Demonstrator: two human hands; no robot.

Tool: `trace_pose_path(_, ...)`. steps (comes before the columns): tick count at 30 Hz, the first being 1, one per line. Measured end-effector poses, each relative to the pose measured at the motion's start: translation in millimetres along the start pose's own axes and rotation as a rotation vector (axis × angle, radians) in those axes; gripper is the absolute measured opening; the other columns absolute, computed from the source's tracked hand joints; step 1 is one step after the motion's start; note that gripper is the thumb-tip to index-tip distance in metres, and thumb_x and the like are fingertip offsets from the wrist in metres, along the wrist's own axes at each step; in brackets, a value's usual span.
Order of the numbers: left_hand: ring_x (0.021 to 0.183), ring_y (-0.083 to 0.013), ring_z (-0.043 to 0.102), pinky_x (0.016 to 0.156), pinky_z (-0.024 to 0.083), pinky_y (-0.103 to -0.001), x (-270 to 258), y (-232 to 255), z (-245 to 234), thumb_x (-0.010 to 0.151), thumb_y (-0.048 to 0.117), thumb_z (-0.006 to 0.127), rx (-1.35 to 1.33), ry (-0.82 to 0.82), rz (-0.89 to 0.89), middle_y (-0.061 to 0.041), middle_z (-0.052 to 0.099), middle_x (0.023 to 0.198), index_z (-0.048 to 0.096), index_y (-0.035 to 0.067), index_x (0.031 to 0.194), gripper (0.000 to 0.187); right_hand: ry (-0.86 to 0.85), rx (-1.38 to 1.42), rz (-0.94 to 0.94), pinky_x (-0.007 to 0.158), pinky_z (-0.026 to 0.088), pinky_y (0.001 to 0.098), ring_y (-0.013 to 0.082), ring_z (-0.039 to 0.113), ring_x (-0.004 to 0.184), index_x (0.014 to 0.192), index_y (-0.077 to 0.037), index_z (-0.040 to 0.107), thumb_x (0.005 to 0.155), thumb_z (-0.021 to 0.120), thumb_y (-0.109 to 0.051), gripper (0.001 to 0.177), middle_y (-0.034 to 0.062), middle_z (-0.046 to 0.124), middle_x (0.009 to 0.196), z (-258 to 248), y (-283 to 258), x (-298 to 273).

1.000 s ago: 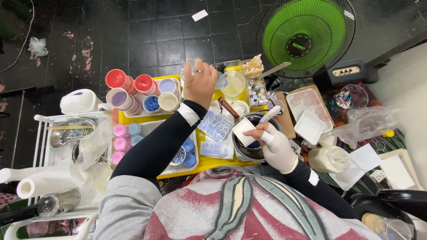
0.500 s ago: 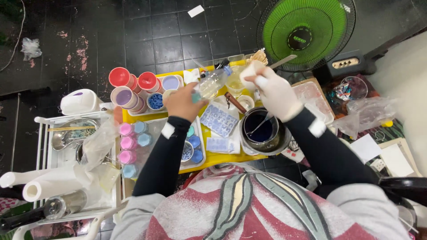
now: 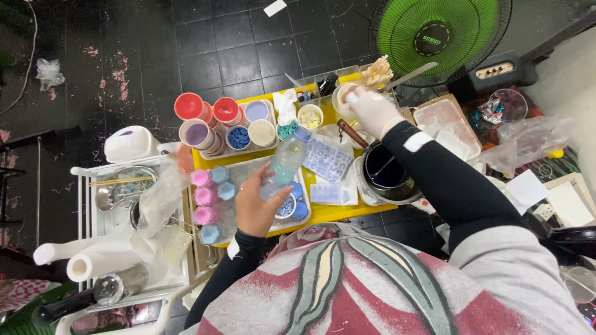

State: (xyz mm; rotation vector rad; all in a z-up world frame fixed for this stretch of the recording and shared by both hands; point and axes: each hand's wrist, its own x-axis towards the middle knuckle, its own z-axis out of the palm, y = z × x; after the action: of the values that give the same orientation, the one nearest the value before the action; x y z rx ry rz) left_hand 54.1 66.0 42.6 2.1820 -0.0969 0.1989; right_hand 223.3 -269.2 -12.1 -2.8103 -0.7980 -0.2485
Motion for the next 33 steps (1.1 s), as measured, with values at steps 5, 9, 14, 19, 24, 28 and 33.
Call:
trace_pose_path(5,0.101,-0.0262,0.071,0.09,0.054,-0.038,2,7,-4,0.074,0.029,0.091,-0.034,-0.062,0.108,-0.012,0.075,0.11,0.063,0.006,0.135,0.071,0.161,0.227,0.297,0.082,0.053,0.0426,0.0341,0.069,0.095,0.118,-0.006,0.064,0.096,0.059,-0.006,0.022,0.0142,0.069,0.1,-83,-56,-6)
trace_pose_path(9,0.098,-0.025,0.071,0.088,0.055,-0.038,4,12,0,0.073,0.03,0.09,-0.075,-0.196,0.235,-0.009,0.076,0.107,0.065,0.008,0.136,0.071,0.177,0.603,0.483,0.08,0.05,0.0367,0.0257,0.064,0.09,0.117,-0.004,0.064,0.11,0.055,-0.019,0.019,0.0125,0.066,0.096,-85,-95,-38)
trace_pose_path(14,0.095,-0.0241,0.069,0.084,0.057,-0.035,10,19,-8,0.073,0.033,0.089,-0.116,-0.366,0.253,-0.008,0.075,0.109,0.064,0.01,0.137,0.072,0.085,1.123,0.361,0.094,0.044,0.0281,0.0145,0.054,0.102,0.136,-0.005,0.059,0.111,0.044,-0.021,0.033,0.0048,0.06,0.109,-92,-124,-77)
trace_pose_path(19,0.095,-0.0227,0.071,0.082,0.057,-0.033,16,18,-25,0.074,0.033,0.088,-0.161,-0.504,0.252,-0.009,0.074,0.11,0.062,0.01,0.141,0.075,0.03,1.171,0.221,0.107,0.039,0.0277,0.0144,0.052,0.117,0.148,-0.004,0.052,0.108,0.047,-0.022,0.044,0.003,0.056,0.125,-112,-141,-97)
trace_pose_path(24,0.083,-0.0119,0.071,0.078,0.058,-0.028,18,19,-38,0.074,0.028,0.089,-0.268,-0.738,0.07,-0.006,0.077,0.1,0.064,0.008,0.137,0.071,0.149,1.448,0.231,0.109,0.042,0.0316,0.0165,0.056,0.121,0.133,-0.005,0.062,0.09,0.077,-0.008,0.046,0.0046,0.056,0.126,-78,-143,-122)
trace_pose_path(28,0.086,-0.0079,0.068,0.08,0.056,-0.026,16,-1,-43,0.078,0.024,0.086,-0.423,-0.919,-0.08,-0.003,0.077,0.1,0.067,0.004,0.134,0.062,0.23,1.219,0.148,0.1,0.05,0.0319,0.0179,0.062,0.112,0.116,-0.009,0.067,0.075,0.089,-0.003,0.046,0.0046,0.061,0.119,-97,-154,-118)
trace_pose_path(33,0.093,-0.0079,0.067,0.085,0.055,-0.026,15,-33,-60,0.091,0.015,0.076,-0.665,-1.239,-0.261,-0.001,0.074,0.102,0.068,0.0,0.128,0.041,0.244,0.779,-0.159,0.08,0.059,0.0314,0.0204,0.071,0.098,0.112,-0.013,0.073,0.073,0.088,-0.004,0.043,0.0057,0.067,0.11,-120,-171,-112)
